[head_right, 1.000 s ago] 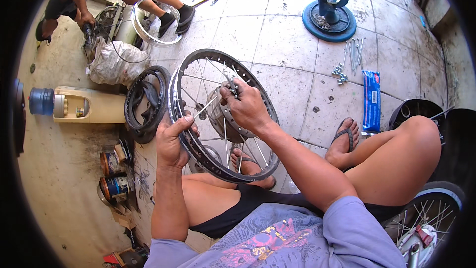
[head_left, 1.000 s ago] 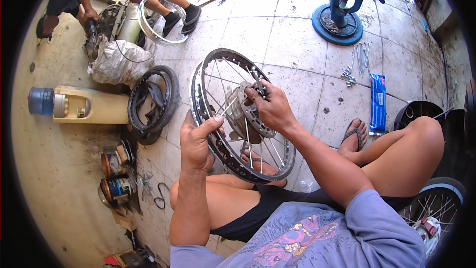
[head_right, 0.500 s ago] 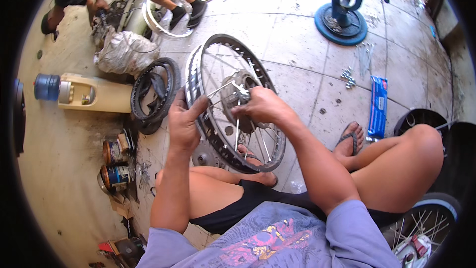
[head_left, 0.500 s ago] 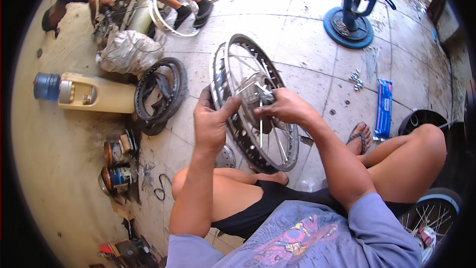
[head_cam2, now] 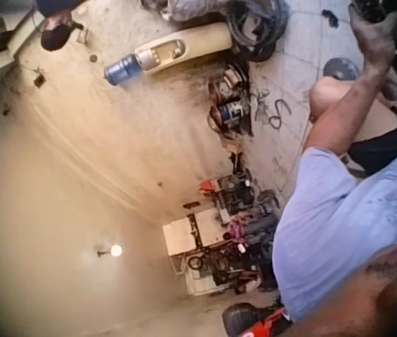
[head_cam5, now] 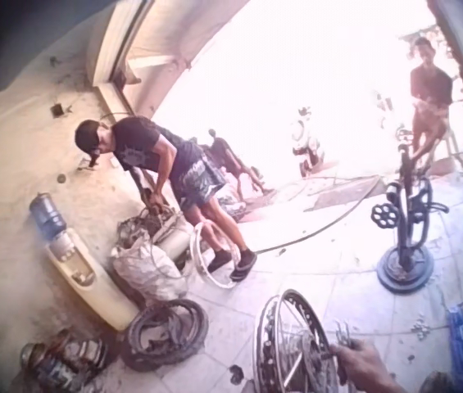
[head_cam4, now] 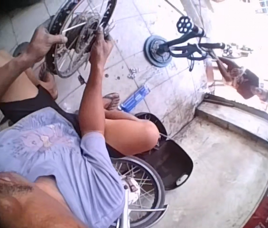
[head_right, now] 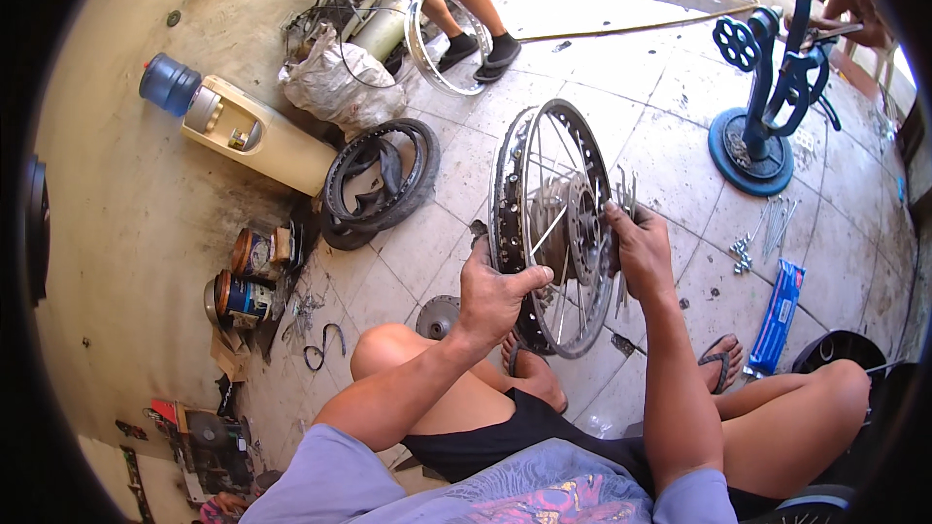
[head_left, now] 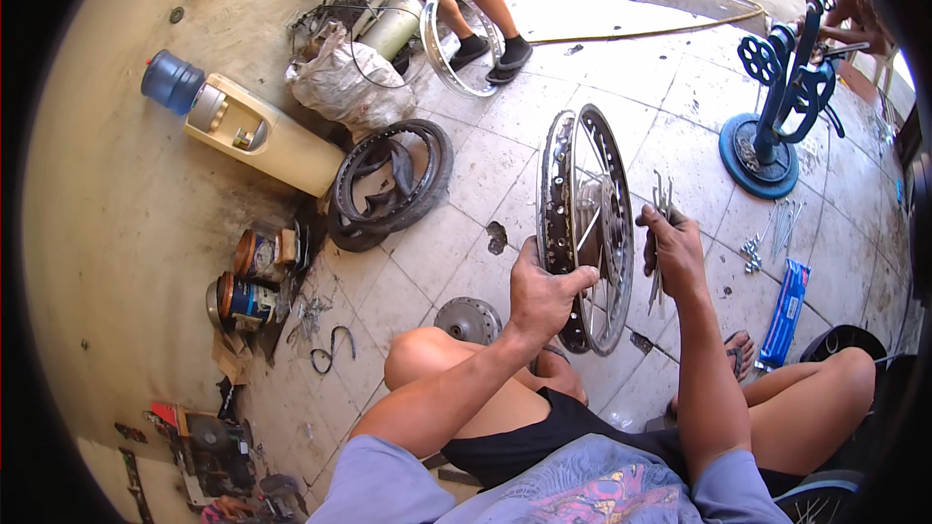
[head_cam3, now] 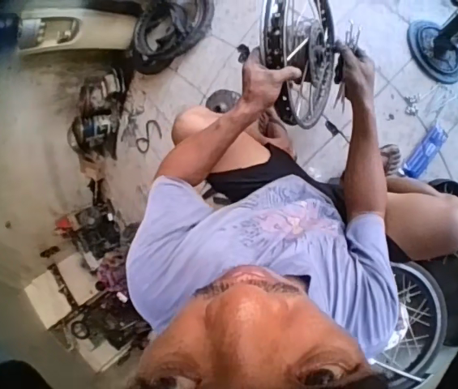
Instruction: The person laces metal spokes into a motorcycle wheel hub and rim, then places the wheel on the floor and fastens spoke nipples onto the spoke ends by hand.
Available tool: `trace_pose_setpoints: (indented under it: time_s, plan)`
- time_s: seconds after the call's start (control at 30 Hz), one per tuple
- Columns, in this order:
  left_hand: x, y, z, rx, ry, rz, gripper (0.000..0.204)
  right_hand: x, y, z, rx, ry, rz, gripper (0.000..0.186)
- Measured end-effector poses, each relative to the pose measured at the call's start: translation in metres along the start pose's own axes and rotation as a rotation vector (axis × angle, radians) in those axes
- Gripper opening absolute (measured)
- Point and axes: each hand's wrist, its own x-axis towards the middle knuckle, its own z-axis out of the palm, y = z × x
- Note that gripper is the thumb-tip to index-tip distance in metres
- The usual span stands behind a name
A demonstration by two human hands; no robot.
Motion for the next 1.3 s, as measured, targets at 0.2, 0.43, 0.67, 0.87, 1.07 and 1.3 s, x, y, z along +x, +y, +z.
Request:
trace_pose_setpoints:
  time_s: [0.2,0.43,0.67,0.87,1.07,1.3]
  plan:
    - [0.007,0.029,-0.010,-0.369,-0.065,-0.168,0.038,0.001,0.012,0.003,0.019,0.143,-0.053,0.041]
    - [0.023,0.025,-0.032,-0.242,-0.070,-0.123,0.046,0.013,0.015,0.001,-0.207,0.204,-0.220,0.041]
    - [0.021,0.021,-0.043,-0.270,-0.035,-0.355,0.052,0.006,-0.003,0.006,-0.077,0.143,-0.059,0.038]
    - [0.013,0.019,-0.041,-0.234,-0.075,-0.292,0.049,0.003,0.016,0.027,-0.249,0.130,-0.306,0.034]
    - [0.007,0.022,-0.031,-0.228,-0.121,-0.268,0.058,0.004,0.036,0.037,-0.332,0.114,-0.327,0.030]
    - [0.010,0.026,-0.027,-0.253,-0.173,-0.255,0.068,0.010,0.033,0.028,-0.318,0.086,-0.269,0.028]
